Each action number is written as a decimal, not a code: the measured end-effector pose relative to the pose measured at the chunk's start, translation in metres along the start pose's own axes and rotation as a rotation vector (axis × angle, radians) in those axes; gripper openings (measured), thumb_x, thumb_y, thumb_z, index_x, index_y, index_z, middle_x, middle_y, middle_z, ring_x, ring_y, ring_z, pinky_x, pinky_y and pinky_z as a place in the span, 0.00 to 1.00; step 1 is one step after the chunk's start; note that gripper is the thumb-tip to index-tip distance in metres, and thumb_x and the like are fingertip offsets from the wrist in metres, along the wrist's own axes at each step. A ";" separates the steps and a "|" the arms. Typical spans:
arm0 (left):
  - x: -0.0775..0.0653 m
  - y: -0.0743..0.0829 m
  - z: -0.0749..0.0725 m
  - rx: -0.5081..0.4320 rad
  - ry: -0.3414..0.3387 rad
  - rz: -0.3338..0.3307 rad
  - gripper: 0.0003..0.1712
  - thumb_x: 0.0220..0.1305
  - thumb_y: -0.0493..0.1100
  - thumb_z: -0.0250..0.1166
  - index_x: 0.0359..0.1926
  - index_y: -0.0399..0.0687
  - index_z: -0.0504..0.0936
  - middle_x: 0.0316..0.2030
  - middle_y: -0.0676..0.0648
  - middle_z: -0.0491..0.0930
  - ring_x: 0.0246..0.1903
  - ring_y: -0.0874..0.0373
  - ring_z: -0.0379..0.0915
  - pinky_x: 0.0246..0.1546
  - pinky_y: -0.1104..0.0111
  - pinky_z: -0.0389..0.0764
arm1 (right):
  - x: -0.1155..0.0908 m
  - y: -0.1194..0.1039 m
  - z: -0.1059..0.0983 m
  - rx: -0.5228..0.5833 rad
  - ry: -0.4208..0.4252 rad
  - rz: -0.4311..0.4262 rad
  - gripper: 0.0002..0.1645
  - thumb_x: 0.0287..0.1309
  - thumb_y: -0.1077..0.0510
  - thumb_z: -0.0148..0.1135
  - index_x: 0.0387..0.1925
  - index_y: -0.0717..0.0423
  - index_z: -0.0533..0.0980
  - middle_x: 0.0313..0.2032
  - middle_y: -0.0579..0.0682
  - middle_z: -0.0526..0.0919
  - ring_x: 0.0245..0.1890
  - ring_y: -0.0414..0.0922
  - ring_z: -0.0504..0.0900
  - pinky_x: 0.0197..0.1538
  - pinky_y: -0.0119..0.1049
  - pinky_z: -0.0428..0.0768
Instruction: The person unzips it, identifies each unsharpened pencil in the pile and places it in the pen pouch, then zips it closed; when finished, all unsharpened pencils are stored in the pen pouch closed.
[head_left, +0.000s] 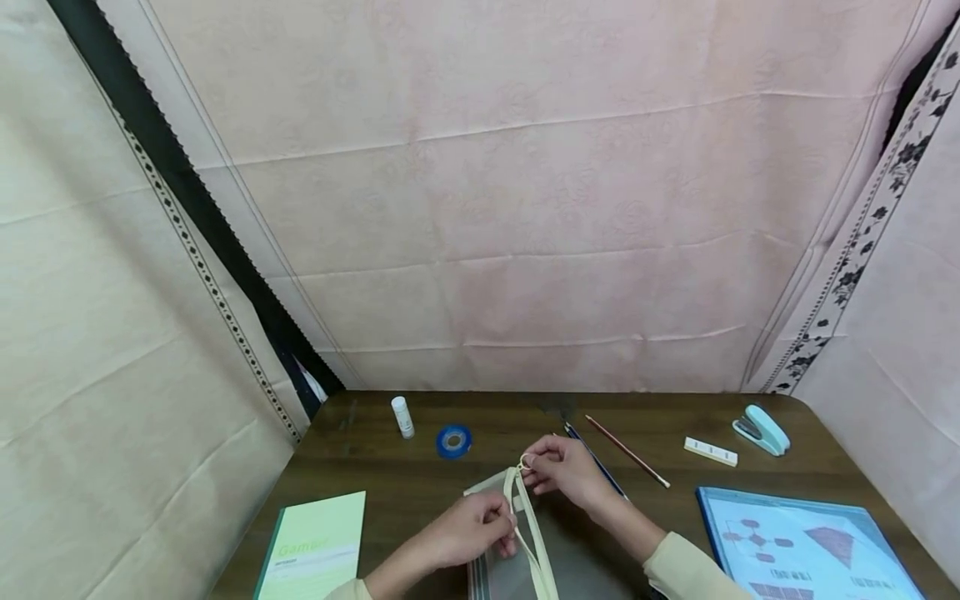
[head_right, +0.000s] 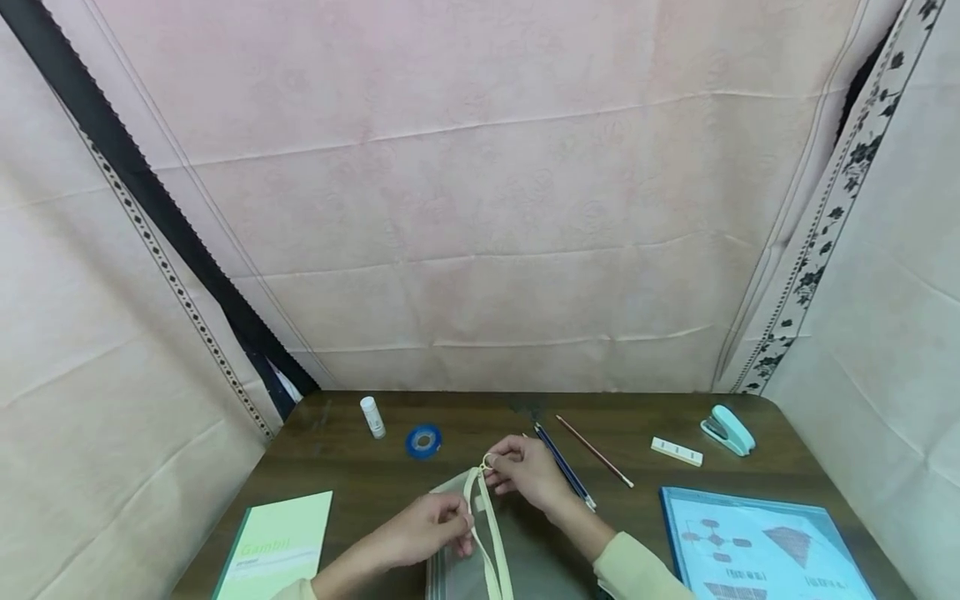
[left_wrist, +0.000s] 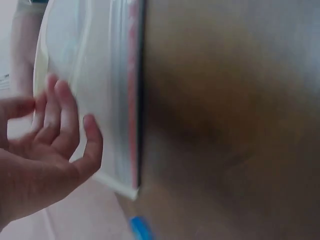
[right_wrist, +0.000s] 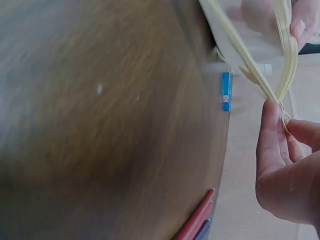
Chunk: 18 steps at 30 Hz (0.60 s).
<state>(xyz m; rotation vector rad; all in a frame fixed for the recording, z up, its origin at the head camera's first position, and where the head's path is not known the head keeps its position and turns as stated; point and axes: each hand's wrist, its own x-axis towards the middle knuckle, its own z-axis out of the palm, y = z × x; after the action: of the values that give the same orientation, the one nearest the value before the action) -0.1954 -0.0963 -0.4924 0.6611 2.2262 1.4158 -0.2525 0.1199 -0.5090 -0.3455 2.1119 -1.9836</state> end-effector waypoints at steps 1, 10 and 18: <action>0.001 0.002 -0.004 0.055 -0.029 0.009 0.12 0.70 0.46 0.55 0.32 0.45 0.78 0.25 0.46 0.86 0.26 0.58 0.84 0.28 0.67 0.82 | 0.000 -0.001 0.000 -0.021 -0.004 -0.014 0.15 0.62 0.56 0.61 0.44 0.65 0.76 0.36 0.62 0.86 0.34 0.52 0.87 0.35 0.42 0.85; 0.029 0.011 -0.043 0.393 0.044 0.060 0.14 0.69 0.55 0.54 0.33 0.55 0.77 0.24 0.55 0.81 0.21 0.63 0.76 0.21 0.71 0.74 | -0.001 -0.002 0.000 -0.102 0.003 -0.096 0.12 0.62 0.57 0.62 0.42 0.63 0.78 0.36 0.65 0.85 0.34 0.58 0.86 0.34 0.46 0.85; 0.053 -0.009 -0.045 0.377 0.111 0.053 0.13 0.71 0.56 0.53 0.48 0.62 0.80 0.42 0.60 0.82 0.40 0.67 0.76 0.40 0.70 0.77 | -0.015 -0.029 0.008 -0.148 0.022 -0.118 0.09 0.63 0.63 0.59 0.42 0.66 0.78 0.37 0.67 0.84 0.37 0.64 0.84 0.35 0.49 0.84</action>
<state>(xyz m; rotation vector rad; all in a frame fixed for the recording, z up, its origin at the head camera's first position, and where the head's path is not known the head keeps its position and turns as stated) -0.2651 -0.1004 -0.4879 0.7830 2.6116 1.0854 -0.2354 0.1155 -0.4806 -0.4871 2.3080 -1.9048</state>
